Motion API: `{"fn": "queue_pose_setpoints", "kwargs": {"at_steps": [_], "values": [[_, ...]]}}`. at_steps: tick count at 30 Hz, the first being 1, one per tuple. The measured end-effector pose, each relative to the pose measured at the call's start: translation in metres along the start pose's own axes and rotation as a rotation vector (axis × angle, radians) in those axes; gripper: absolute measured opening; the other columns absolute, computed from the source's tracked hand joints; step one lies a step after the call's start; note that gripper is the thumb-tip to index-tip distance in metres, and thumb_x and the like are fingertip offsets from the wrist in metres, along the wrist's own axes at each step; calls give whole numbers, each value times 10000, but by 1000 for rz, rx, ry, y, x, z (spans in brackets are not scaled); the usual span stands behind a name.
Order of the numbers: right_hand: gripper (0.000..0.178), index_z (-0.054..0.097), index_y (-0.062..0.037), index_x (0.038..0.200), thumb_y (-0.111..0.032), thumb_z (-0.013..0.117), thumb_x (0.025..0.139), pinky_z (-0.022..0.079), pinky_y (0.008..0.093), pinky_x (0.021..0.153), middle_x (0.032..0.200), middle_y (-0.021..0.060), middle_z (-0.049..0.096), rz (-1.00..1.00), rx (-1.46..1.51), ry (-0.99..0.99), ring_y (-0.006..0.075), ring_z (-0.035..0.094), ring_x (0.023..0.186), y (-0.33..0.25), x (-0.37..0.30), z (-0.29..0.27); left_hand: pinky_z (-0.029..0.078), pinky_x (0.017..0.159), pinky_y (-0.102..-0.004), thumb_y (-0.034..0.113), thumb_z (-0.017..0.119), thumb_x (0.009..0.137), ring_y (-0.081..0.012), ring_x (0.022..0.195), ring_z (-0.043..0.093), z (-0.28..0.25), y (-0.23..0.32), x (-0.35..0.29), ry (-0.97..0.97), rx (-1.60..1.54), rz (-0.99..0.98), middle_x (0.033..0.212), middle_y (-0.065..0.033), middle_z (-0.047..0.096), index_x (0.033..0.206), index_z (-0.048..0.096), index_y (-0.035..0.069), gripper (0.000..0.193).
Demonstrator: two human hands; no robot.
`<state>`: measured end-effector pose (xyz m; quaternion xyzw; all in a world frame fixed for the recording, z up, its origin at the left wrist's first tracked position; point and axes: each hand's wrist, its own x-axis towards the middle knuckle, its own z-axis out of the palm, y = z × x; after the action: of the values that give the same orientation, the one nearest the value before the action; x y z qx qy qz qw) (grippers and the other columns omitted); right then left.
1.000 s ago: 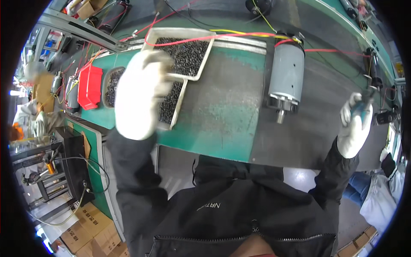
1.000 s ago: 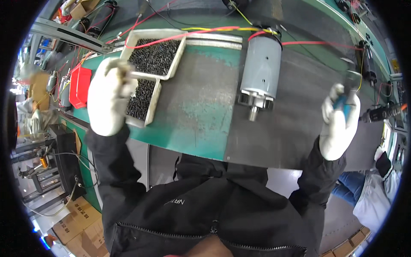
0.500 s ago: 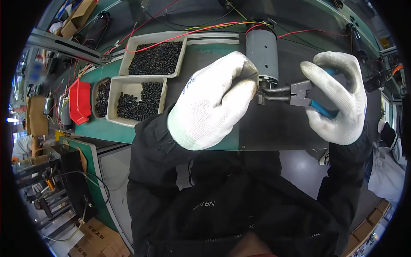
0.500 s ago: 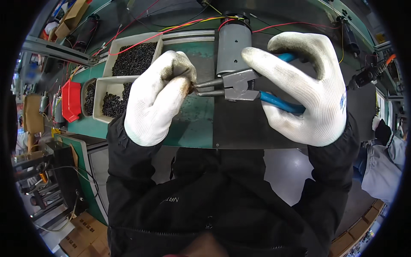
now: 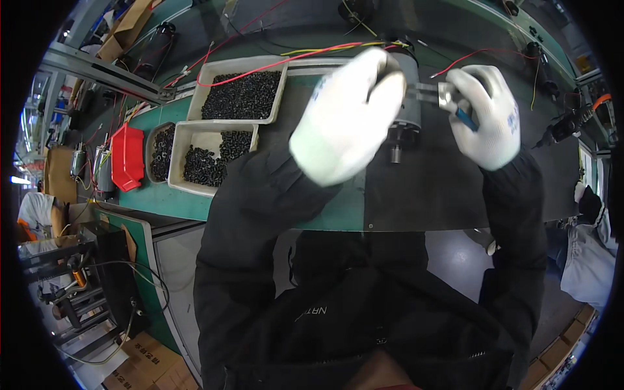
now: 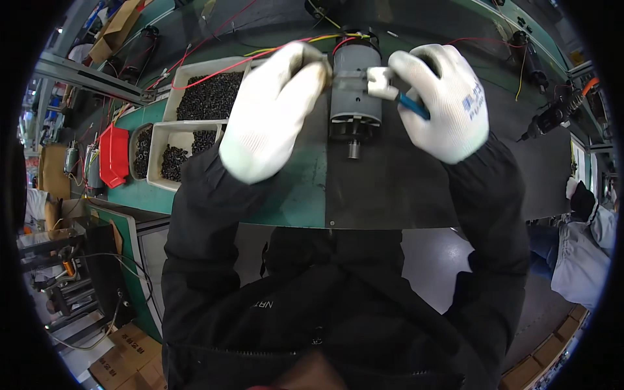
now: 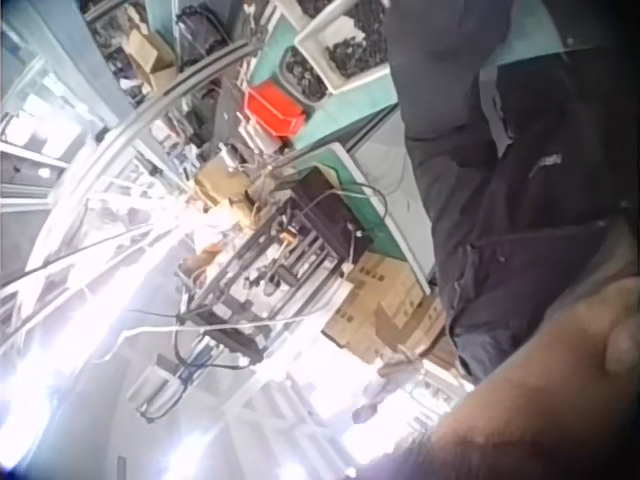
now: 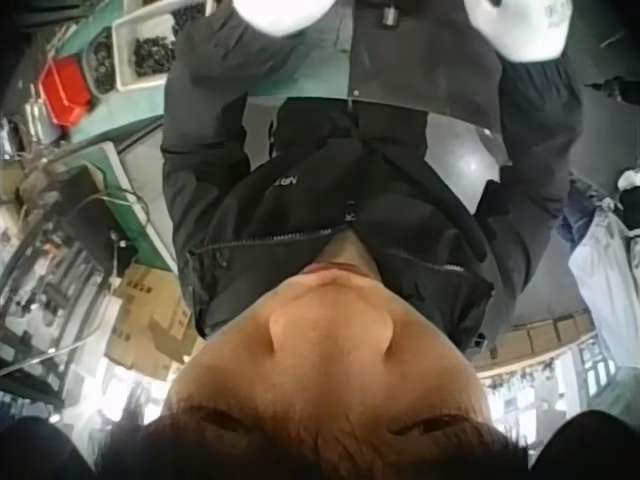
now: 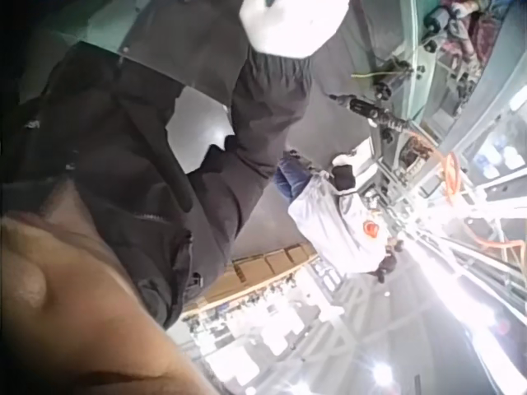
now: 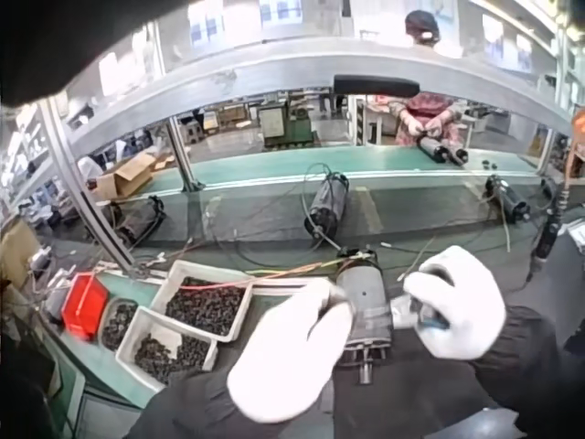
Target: Assembling electric motors and fan components on a manual assembly line.
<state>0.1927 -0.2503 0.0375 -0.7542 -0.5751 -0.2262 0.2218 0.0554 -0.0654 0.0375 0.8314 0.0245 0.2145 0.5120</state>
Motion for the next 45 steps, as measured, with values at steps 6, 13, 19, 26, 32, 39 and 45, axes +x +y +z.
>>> {"fn": "queue_pose_setpoints", "kwargs": {"at_steps": [6,13,19,26,32,39,45], "values": [[310,578,-42,1077,-41,522,773,522,381,694,950,85,613,942,1536,77,250,626,790,71,-9,81,506,760,-458,271,516,938,-371,885,640,-10,-107,140,-36,669,-32,886,-211,642,1003,617,12,286],[356,568,-112,1084,-92,556,729,486,421,731,965,96,564,999,2183,42,275,583,811,72,-37,122,484,749,-405,554,579,882,-338,817,661,56,-150,131,-27,208,-384,847,-235,676,918,672,-68,630],[394,529,-55,1072,-166,683,727,473,377,690,932,101,544,616,1942,178,283,593,790,31,-48,28,521,847,-375,422,815,711,-292,960,657,36,-25,71,33,-87,-96,1072,-228,632,1201,533,-74,752],[439,619,19,1086,-6,602,648,501,323,755,1020,164,630,404,856,-176,218,623,826,-8,-11,-82,497,916,-374,282,935,543,-286,1109,594,8,3,8,-166,-274,482,1204,-168,576,1318,492,13,932],[560,669,-15,1056,108,559,521,471,365,674,889,147,583,39,115,-396,295,587,794,-15,22,-118,498,935,-471,258,994,431,-407,1139,576,21,-2,2,-179,-374,598,1245,-325,507,1269,455,-17,1033],[524,656,10,1073,79,602,557,444,377,637,854,160,556,-239,-186,-486,312,566,756,-56,28,-133,490,922,-504,258,996,412,-434,1102,582,22,6,-6,-156,-305,592,1276,-356,476,1156,550,82,886],[531,648,17,1101,44,638,570,440,370,627,856,159,555,-338,-212,-475,306,563,748,-55,22,-122,498,901,-501,296,982,439,-427,1089,579,28,6,-3,-90,-212,674,1249,-367,492,1125,542,63,848]]}}
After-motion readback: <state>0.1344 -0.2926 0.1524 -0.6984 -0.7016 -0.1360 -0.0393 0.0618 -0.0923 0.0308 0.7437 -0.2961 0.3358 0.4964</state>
